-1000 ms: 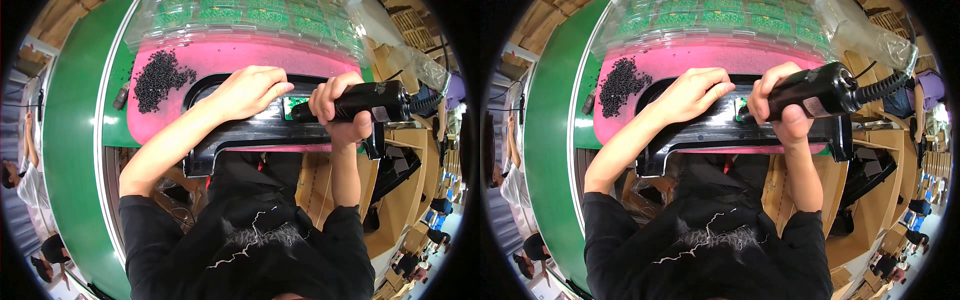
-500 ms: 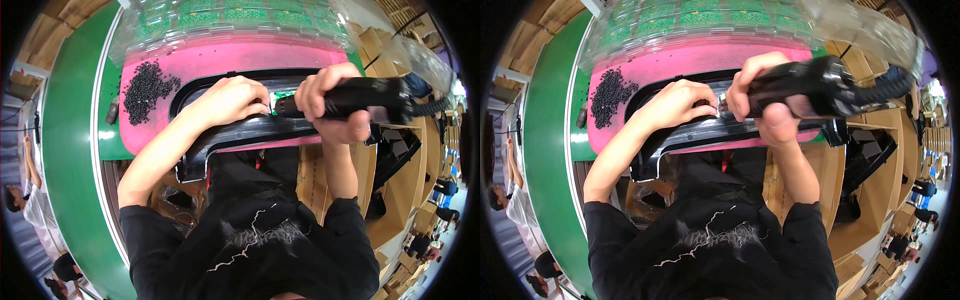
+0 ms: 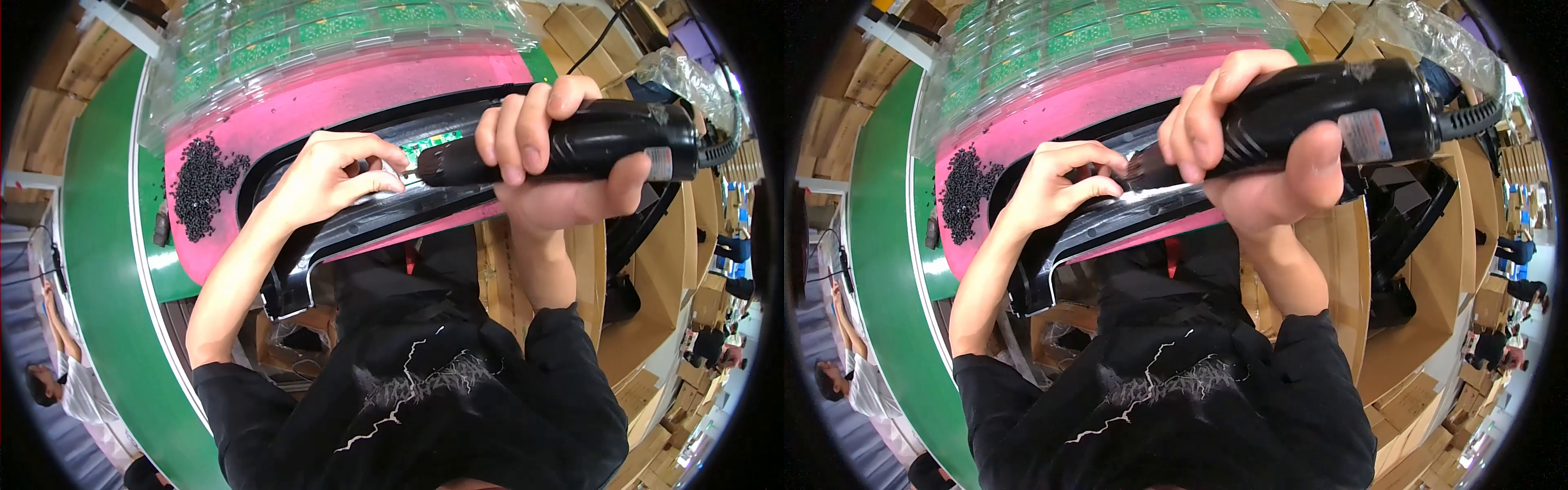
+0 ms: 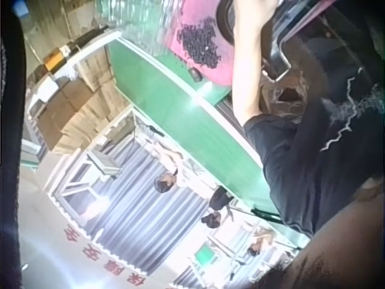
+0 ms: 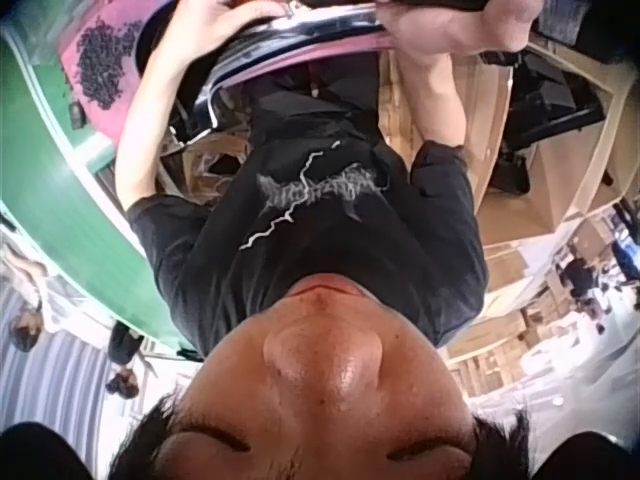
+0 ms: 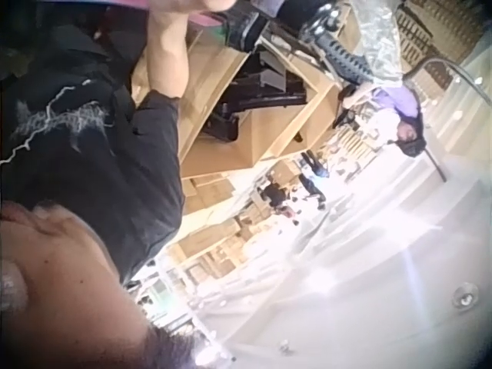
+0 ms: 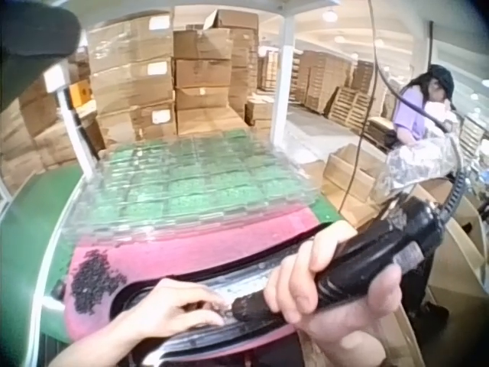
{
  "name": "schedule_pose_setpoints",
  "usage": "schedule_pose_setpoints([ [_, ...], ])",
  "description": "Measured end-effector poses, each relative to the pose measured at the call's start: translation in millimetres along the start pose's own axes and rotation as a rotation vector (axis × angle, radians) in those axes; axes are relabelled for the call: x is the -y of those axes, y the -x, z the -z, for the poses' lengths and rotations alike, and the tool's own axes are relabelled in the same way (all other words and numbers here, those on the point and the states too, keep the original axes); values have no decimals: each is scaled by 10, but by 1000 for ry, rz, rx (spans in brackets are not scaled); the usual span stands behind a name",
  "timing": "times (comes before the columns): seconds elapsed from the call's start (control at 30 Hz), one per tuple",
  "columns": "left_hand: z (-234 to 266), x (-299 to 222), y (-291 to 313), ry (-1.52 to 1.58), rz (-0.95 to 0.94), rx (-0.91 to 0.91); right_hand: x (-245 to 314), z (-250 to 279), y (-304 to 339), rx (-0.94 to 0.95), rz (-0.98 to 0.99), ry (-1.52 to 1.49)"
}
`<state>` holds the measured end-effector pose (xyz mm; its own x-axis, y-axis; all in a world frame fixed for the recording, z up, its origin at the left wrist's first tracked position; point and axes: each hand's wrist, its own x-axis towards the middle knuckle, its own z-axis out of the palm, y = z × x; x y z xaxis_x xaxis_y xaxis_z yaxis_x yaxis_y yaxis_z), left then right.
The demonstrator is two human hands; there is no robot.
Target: Installing a circuit board into a plastic housing and securing it with an electric screwdriver.
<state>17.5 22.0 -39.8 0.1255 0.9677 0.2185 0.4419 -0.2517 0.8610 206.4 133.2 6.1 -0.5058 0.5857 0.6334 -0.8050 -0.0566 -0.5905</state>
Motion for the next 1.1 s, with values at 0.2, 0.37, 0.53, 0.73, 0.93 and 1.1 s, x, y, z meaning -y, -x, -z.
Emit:
schedule_pose_setpoints([
  [0.2, -50, 75, -21, -225, 91, 4, 128, 405, -32, -119, -111, 453],
  [0.37, -20, 92, -2, -244, 135, 38, 53, 520, 3, -183, -151, 497],
  [0.53, -18, 113, -16, -237, 116, 41, 9, 555, -3, -168, -176, 467],
  [0.73, 96, -77, 19, -295, 124, -65, -65, 464, -61, -96, -185, 527],
  [0.93, 379, -412, 506, -251, 214, -293, -12, 514, -88, -156, -235, 446],
  [1.1, 392, -352, 1511, -430, 731, -566, 26, 737, -366, -733, -369, -7],
])
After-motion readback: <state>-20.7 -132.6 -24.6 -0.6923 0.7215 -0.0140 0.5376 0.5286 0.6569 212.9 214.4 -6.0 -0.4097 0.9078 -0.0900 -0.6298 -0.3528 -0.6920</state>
